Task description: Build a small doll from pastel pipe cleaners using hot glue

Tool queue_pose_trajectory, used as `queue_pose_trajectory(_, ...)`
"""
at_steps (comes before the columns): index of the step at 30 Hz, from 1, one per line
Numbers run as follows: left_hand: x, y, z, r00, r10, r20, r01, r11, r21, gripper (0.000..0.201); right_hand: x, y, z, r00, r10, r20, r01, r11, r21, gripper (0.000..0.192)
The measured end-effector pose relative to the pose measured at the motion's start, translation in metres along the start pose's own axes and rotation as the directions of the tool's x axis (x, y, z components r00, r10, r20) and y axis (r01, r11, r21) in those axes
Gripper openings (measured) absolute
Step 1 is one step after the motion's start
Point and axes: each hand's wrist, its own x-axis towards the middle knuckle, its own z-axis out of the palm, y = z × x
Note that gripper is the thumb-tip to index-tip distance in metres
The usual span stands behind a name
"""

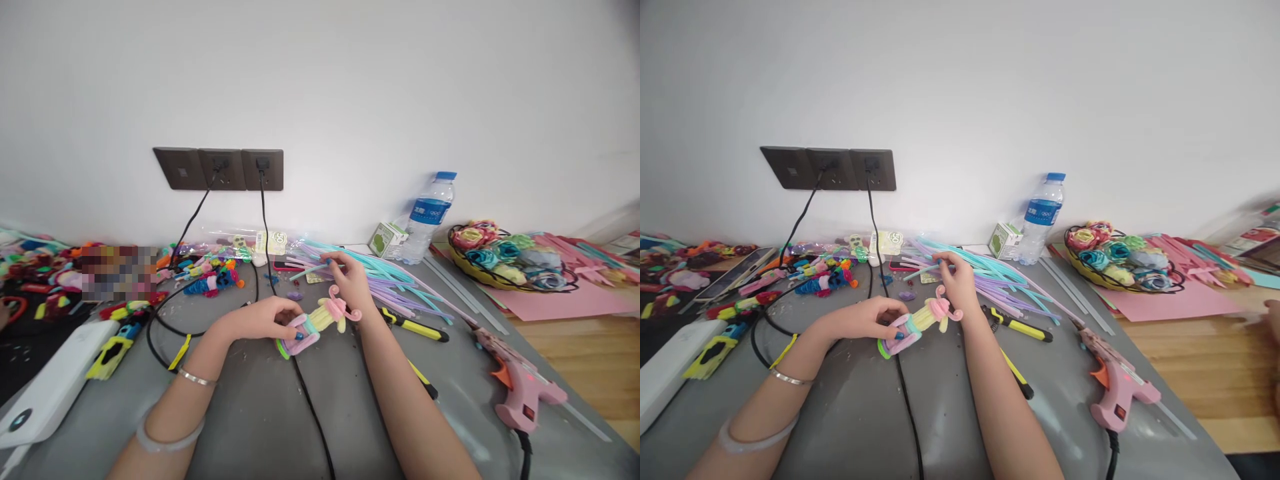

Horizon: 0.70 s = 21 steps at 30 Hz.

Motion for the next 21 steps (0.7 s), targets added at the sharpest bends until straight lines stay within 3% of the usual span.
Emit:
queue_pose_trajectory(4, -0.007, 0.001, -0.007, 1.000, -0.023, 0.020, 0.023, 1.000, 0.016, 0.022, 0.001, 0.003, -0.001, 0.999, -0.054, 0.004, 0.054, 0.998, -0.039, 0.026)
queue_pose_trajectory(9, -0.009, -0.013, -0.012, 0.990, -0.104, 0.093, 0.109, 0.992, -0.056, 0.044, -0.002, 0.004, 0.003, 0.953, -0.204, 0.223, 0.234, 0.965, -0.115, 0.030)
queue_pose_trajectory(14, -0.007, -0.017, -0.014, 0.989, -0.134, 0.065, 0.140, 0.986, -0.091, 0.051, -0.007, 0.002, 0.005, 0.914, -0.147, 0.378, 0.248, 0.941, -0.232, 0.032)
queue_pose_trajectory(21, -0.004, -0.015, -0.015, 0.976, -0.213, 0.048, 0.216, 0.975, -0.058, 0.049, -0.010, -0.002, 0.005, 0.905, -0.084, 0.418, 0.245, 0.905, -0.348, 0.043)
